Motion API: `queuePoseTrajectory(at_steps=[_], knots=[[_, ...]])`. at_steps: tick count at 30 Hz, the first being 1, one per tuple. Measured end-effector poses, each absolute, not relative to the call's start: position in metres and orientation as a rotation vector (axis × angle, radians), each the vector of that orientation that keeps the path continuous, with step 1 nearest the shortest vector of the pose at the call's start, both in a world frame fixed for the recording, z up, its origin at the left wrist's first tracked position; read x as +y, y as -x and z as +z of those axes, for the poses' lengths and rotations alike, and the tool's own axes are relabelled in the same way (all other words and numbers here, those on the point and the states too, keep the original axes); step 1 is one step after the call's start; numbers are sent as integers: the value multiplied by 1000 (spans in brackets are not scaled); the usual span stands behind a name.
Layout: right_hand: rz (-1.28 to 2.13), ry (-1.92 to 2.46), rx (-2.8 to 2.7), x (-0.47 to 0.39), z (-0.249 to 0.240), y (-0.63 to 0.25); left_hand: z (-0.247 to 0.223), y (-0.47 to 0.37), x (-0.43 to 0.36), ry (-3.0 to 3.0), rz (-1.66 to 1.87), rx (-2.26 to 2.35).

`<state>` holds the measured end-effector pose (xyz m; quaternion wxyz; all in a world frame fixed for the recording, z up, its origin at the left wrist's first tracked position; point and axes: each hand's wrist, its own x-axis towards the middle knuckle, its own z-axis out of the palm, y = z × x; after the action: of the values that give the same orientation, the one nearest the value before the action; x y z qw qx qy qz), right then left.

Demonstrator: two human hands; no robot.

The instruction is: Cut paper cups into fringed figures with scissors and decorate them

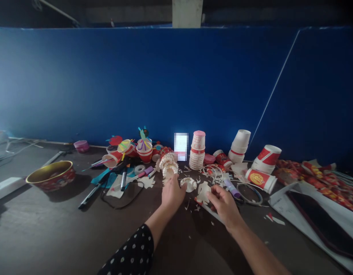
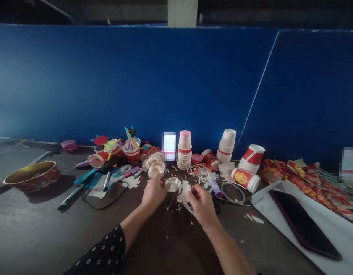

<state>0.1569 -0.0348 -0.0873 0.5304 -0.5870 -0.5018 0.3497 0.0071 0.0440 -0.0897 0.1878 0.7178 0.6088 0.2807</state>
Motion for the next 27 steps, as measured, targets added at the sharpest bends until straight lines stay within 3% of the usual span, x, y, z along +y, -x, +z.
queuePoseTrajectory(at_steps=[8, 21, 27], knots=[[836, 1388, -1191, -35, -92, -159, -99, -18, 54, -2012, 802, 1642], [902, 1280, -1190, -37, -85, -155, -82, -5, 40, -2016, 1410, 1286], [973, 1297, -1261, -37, -89, -150, -81, -6, 47, -1328, 1217, 1119]])
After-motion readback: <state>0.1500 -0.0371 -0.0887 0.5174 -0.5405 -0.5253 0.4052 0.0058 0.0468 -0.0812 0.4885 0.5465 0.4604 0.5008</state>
